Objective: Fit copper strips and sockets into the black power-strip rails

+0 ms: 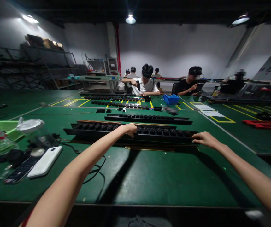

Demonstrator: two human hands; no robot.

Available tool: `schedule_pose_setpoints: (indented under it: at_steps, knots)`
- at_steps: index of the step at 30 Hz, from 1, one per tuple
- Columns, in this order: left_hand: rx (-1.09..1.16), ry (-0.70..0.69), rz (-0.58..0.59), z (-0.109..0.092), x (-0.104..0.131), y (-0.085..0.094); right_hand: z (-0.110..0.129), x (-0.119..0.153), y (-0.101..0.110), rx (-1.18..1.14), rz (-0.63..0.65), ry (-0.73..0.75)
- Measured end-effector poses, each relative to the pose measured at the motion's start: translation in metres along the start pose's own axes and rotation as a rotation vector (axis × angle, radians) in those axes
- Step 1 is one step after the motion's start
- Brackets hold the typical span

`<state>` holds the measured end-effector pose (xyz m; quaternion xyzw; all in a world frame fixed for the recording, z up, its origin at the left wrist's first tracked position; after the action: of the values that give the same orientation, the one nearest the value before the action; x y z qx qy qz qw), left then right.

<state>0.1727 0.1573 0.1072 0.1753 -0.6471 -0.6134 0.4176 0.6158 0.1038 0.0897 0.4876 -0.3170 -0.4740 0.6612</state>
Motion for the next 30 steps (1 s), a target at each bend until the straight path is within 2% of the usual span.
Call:
schedule_pose_setpoints:
  at_steps: [5, 12, 15, 17, 21, 25, 27, 28, 30]
  knots:
    - [0.013, 0.014, 0.039, 0.000, -0.008, -0.022, -0.005, -0.004, -0.016, 0.020, 0.000, -0.016]
    - [0.026, 0.062, 0.098, 0.013, -0.032, -0.037, -0.018, -0.030, -0.038, 0.019, 0.005, -0.039]
    - [0.053, 0.085, 0.068, 0.015, -0.038, -0.044, -0.024, -0.036, -0.052, 0.005, 0.009, -0.060]
    - [0.087, 0.109, 0.009, 0.016, -0.037, -0.048, -0.028, -0.039, -0.058, 0.000, 0.009, -0.075]
    - [0.179, 0.181, -0.183, 0.011, -0.019, -0.056, -0.034, -0.040, -0.063, -0.007, 0.007, -0.099]
    - [0.290, 0.256, -0.438, 0.004, 0.019, -0.064, -0.041, -0.036, -0.072, -0.039, -0.008, -0.114]
    - [0.332, 0.343, -0.585, 0.010, 0.042, -0.074, -0.045, -0.032, -0.078, -0.086, -0.073, -0.118]
    - [0.364, 0.431, -0.697, 0.019, 0.055, -0.080, -0.046, -0.030, -0.082, -0.097, -0.107, -0.118]
    - [0.579, 0.761, -1.176, 0.050, 0.093, -0.098, -0.048, -0.027, -0.089, -0.093, -0.176, -0.125]
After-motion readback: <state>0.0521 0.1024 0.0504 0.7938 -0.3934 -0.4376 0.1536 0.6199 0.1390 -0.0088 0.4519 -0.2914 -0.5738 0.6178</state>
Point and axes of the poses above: each hand's wrist, its own x-axis away from the middle knuckle, its own y-axis out of the back of the hand, z = x × y, the point moved 5 cm from there along -x, towards the middle knuckle, and after that the axes turned 4 degrees about -x, right-handed, at the moved point
